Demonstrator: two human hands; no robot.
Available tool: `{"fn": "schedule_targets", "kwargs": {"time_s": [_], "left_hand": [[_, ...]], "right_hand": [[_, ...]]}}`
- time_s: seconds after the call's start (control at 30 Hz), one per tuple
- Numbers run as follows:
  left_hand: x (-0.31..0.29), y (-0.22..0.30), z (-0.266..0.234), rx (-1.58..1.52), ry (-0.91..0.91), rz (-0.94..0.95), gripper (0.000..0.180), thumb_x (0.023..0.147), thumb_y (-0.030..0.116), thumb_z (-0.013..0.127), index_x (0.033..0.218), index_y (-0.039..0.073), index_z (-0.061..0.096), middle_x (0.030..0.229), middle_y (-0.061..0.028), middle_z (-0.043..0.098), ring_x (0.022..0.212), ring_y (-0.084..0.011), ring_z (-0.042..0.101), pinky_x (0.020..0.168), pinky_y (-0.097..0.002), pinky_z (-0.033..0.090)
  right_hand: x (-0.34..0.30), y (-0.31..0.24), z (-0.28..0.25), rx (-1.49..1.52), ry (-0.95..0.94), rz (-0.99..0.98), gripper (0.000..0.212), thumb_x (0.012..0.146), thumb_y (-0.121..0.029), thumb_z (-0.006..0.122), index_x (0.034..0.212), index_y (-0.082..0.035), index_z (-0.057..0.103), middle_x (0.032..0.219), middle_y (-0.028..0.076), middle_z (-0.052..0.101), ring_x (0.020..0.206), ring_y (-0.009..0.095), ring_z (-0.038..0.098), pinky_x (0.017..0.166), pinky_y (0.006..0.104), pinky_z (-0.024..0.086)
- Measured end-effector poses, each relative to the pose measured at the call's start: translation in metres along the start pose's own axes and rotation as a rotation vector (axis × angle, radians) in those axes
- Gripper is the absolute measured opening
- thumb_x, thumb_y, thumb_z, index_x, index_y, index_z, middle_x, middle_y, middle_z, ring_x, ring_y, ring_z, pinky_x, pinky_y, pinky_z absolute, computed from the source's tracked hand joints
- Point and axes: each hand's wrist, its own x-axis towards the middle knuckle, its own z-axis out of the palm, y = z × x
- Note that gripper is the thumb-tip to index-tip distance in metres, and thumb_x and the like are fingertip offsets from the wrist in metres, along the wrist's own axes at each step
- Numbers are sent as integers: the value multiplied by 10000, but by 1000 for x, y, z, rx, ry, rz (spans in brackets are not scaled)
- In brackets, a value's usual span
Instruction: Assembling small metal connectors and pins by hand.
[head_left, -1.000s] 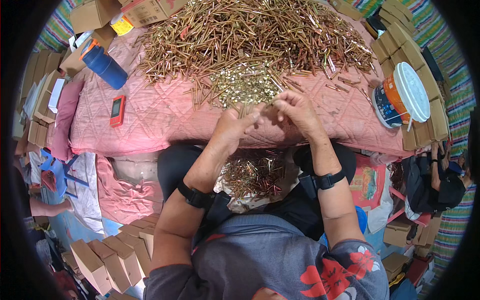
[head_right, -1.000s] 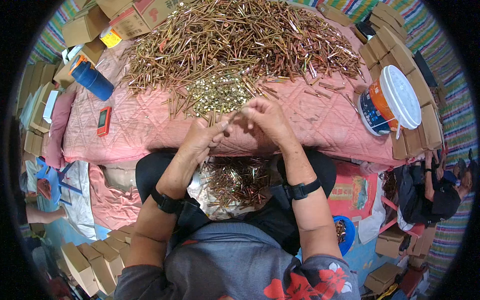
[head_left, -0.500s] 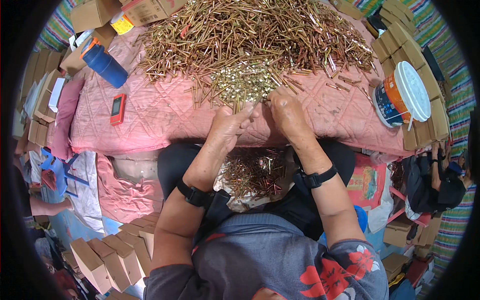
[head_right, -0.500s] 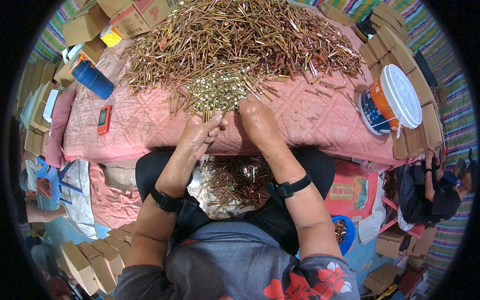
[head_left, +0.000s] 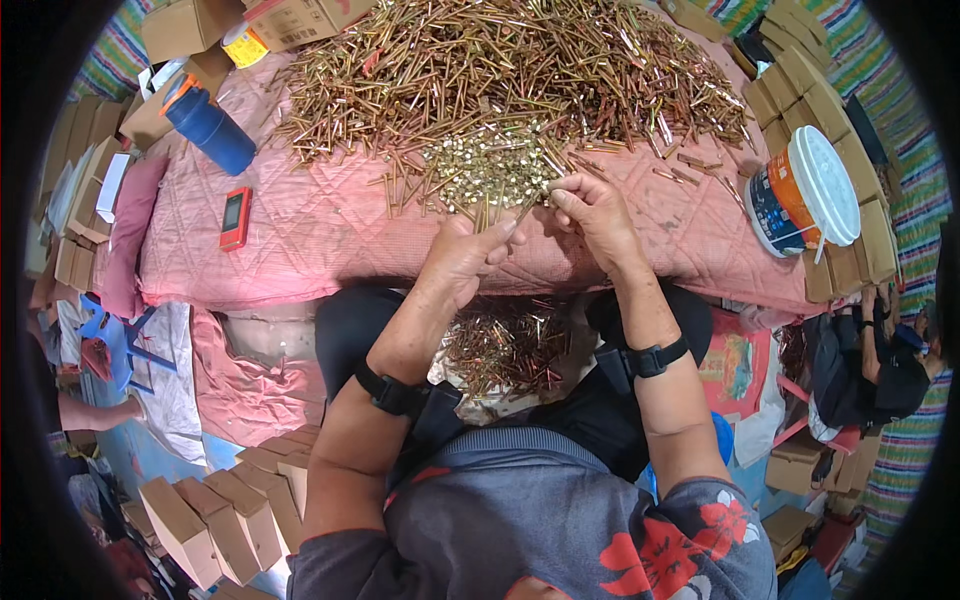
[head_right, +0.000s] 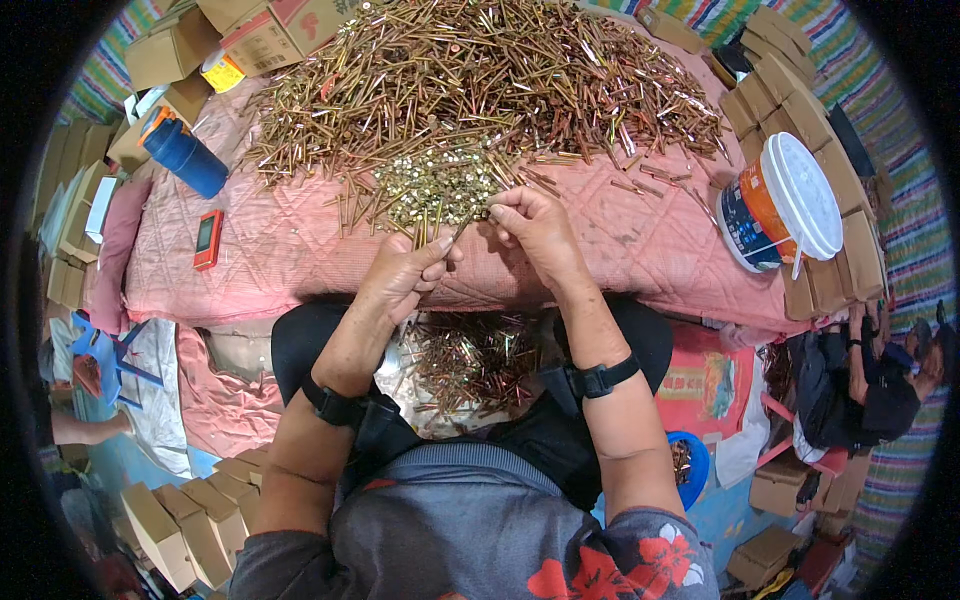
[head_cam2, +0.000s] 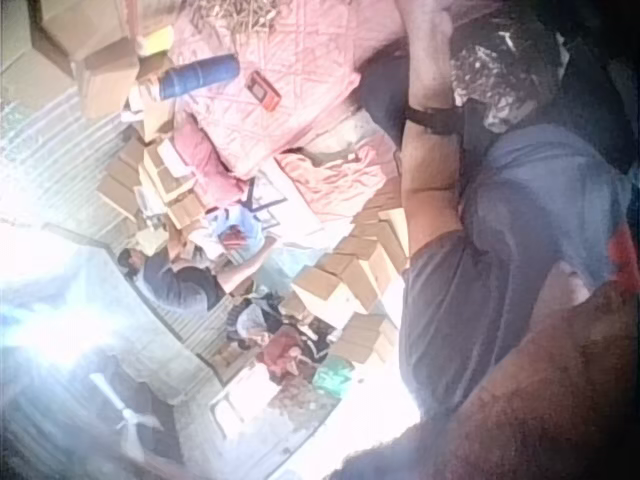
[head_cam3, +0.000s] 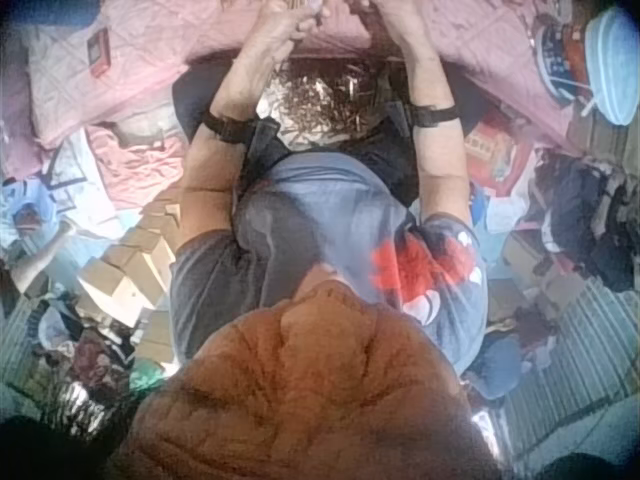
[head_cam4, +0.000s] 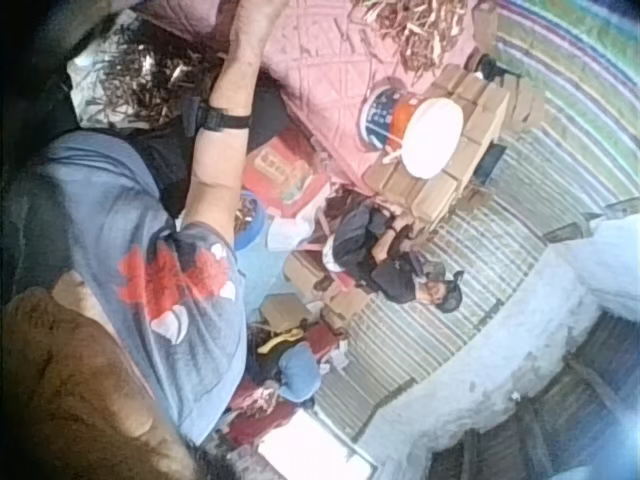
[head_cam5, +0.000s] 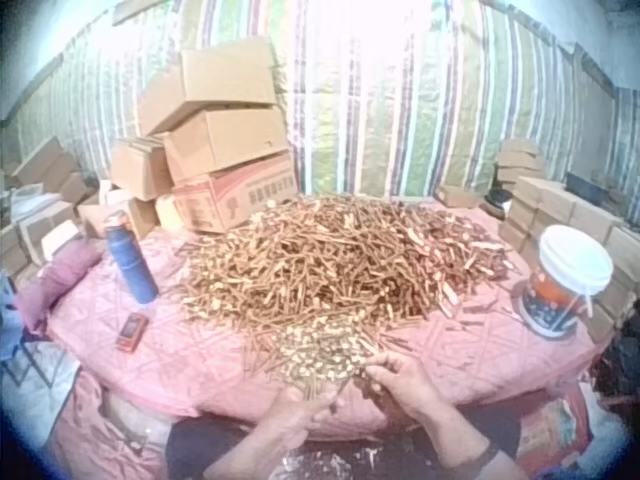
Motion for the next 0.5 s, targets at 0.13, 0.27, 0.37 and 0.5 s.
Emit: {"fn": "schedule_targets", "kwargs": {"time_s": [0.13,0.27,0.37,0.5], "left_hand": [[-2,2,4,-1,16,-13,172,882,140,635,1002,26,589,758,-42,621,481,-16,404,393,-143,261],[-5,6,7,26,9,-25,192,885,136,632,1034,23,588,745,-38,612,475,-14,397,390,-137,260],[-6,7,6,39,-33,-53,210,906,138,599,1065,5,564,725,-24,588,509,-22,393,443,-147,289],[-7,6,5,-51,-133,-55,215,897,127,612,1077,13,585,739,-33,599,469,-8,379,385,-136,247]], "right_hand": [[-1,-2,4,144,-17,14,114,872,-54,627,977,-11,623,768,-7,614,609,41,526,552,170,434],[-3,-4,10,78,-11,37,116,862,-49,637,973,-14,631,792,-2,632,619,39,536,562,165,443],[-5,-8,7,-7,-17,25,115,855,-46,645,967,-20,643,799,0,638,630,40,544,561,168,447],[-8,-14,5,-8,-90,41,110,848,-48,655,954,-23,649,778,-4,630,640,40,546,572,170,451]]}}
